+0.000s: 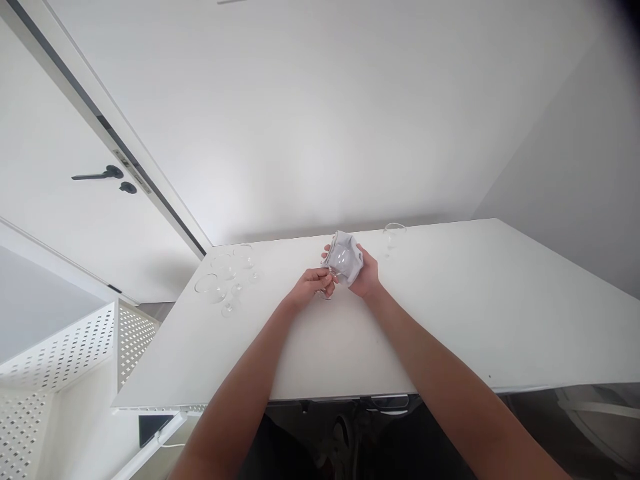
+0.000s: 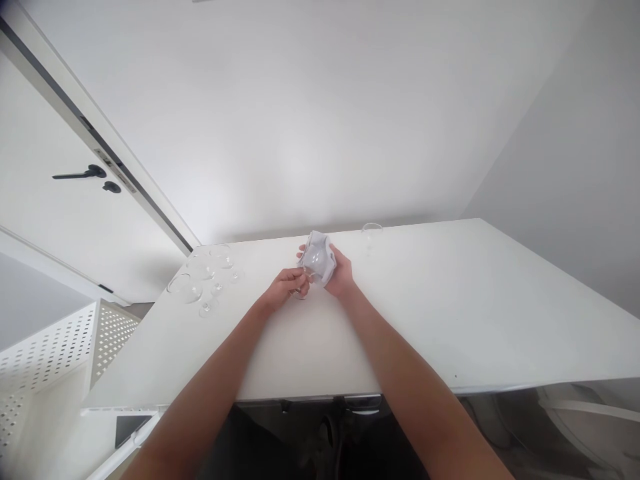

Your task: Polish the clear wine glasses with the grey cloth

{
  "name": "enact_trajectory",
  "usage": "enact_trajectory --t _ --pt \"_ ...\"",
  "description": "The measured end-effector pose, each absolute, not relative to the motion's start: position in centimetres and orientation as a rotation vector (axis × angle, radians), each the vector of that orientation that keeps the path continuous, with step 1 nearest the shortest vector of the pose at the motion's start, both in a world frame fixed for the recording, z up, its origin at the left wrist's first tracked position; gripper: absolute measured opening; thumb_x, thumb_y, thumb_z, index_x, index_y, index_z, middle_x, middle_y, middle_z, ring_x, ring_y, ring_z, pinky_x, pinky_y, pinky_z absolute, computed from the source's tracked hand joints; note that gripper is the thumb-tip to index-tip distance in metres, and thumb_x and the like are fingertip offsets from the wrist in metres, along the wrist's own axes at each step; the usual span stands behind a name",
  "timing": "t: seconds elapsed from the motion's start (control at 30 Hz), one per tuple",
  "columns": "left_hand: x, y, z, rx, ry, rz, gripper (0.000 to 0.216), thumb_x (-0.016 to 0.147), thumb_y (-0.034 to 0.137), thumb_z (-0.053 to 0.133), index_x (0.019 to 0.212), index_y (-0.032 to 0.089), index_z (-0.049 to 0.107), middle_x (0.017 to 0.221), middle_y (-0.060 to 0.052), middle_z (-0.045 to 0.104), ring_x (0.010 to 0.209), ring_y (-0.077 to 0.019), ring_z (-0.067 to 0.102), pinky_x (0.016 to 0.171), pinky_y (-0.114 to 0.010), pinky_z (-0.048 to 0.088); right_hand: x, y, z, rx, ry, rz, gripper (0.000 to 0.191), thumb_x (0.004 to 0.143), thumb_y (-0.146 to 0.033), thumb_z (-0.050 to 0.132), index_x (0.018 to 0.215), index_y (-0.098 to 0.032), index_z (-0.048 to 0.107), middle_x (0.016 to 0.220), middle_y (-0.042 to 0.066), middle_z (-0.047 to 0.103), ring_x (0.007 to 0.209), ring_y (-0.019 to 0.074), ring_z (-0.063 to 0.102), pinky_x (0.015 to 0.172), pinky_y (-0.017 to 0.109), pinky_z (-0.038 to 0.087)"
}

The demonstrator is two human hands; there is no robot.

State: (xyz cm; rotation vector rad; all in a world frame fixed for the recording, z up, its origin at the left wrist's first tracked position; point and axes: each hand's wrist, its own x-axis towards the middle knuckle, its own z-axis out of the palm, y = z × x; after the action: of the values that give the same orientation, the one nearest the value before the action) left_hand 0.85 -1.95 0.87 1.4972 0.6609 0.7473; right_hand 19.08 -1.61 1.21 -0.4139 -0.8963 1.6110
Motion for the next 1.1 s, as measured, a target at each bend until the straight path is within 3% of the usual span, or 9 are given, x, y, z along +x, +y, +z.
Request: enact_trajectory --t 0.23,0.37,0.47,0.57,0.63,0.73,0.87,0.97,1.1 --pt "1.1 -1.4 -0.7 1.812 1.079 1.078 0.030 0.090 0.048 0.064 0.087 0.019 0.072 0.068 -0.003 0.066 0.061 -0.0150 0.057 0.066 -0.031 0.046 18.1 -1.3 0.4 -0.637 -1.054 1.237 0.046 0.090 -0.055 0.064 0.129 -0.031 0.059 0.139 0.008 0.061 0.129 0.0298 0.057 0.105 0.051 0.051" --pt "1.1 -1.1 -1.4 2.027 1.207 1.126 0.023 0.093 0.035 0.058 0.079 0.022 0.070 0.068 -0.002 0.067 0.063 -0.0162 0.056 0.069 -0.031 0.044 17.8 -1.5 0.1 -0.851 -1.340 0.768 0.061 0.081 -0.046 0.077 0.138 -0.036 0.055 0.155 0.005 0.045 0.145 0.0325 0.039 0.123 0.055 0.029" --pt "1.0 -0.9 -1.8 2.152 1.264 1.140 0.031 0.094 0.030 0.055 0.065 0.023 0.062 0.063 -0.001 0.060 0.060 -0.0160 0.050 0.073 -0.033 0.040 17.7 -1.2 0.1 -0.864 -1.559 0.572 0.045 0.081 -0.041 0.078 0.125 -0.037 0.067 0.155 0.004 0.046 0.149 0.0364 0.032 0.128 0.057 0.013" --pt "1.0 -0.7 -1.9 2.187 1.290 1.148 0.032 0.093 0.029 0.056 0.062 0.023 0.059 0.059 -0.001 0.054 0.056 -0.0158 0.044 0.073 -0.033 0.036 17.6 -0.8 0.1 -0.873 -1.625 0.498 0.027 0.084 -0.038 0.074 0.111 -0.037 0.073 0.147 0.003 0.055 0.146 0.0374 0.036 0.128 0.058 0.008" --pt "1.0 -0.7 -1.9 2.197 1.284 1.140 0.028 0.094 0.030 0.056 0.067 0.023 0.063 0.062 -0.001 0.058 0.056 -0.0159 0.046 0.074 -0.032 0.035 17.6 -0.8 0.2 -0.892 -1.574 0.471 0.024 0.084 -0.039 0.074 0.108 -0.036 0.074 0.144 0.004 0.057 0.143 0.0373 0.039 0.127 0.058 0.013" --pt "1.1 -0.8 -1.8 2.199 1.266 1.102 0.023 0.095 0.032 0.053 0.080 0.025 0.069 0.073 -0.002 0.069 0.060 -0.0157 0.050 0.078 -0.032 0.037 17.7 -1.0 0.1 -0.934 -1.391 0.486 0.028 0.084 -0.044 0.073 0.109 -0.033 0.073 0.139 0.007 0.058 0.134 0.0346 0.048 0.120 0.054 0.031" --pt "1.2 -0.8 -1.6 2.163 1.276 1.016 0.029 0.097 0.037 0.050 0.084 0.024 0.072 0.076 -0.001 0.073 0.065 -0.0163 0.056 0.079 -0.032 0.042 17.8 -1.0 -0.1 -0.991 -1.072 0.803 0.042 0.087 -0.058 0.065 0.117 -0.028 0.067 0.118 0.008 0.067 0.105 0.0261 0.064 0.094 0.044 0.052" --pt "1.3 -0.9 -1.5 2.068 1.243 1.023 0.030 0.096 0.042 0.051 0.089 0.024 0.074 0.079 -0.002 0.074 0.071 -0.0174 0.060 0.072 -0.031 0.045 17.5 -0.7 0.0 -0.856 -0.836 1.188 0.054 0.087 -0.071 0.057 0.115 -0.025 0.066 0.107 0.008 0.071 0.096 0.0248 0.068 0.080 0.039 0.056" --pt "1.4 -0.9 -1.4 1.931 1.173 1.082 0.032 0.094 0.045 0.056 0.085 0.021 0.075 0.079 -0.003 0.073 0.069 -0.0164 0.062 0.067 -0.030 0.048 16.9 -0.7 0.1 -0.705 -0.809 1.493 0.065 0.089 -0.080 0.045 0.114 -0.024 0.069 0.107 0.010 0.073 0.101 0.0290 0.069 0.079 0.040 0.058"
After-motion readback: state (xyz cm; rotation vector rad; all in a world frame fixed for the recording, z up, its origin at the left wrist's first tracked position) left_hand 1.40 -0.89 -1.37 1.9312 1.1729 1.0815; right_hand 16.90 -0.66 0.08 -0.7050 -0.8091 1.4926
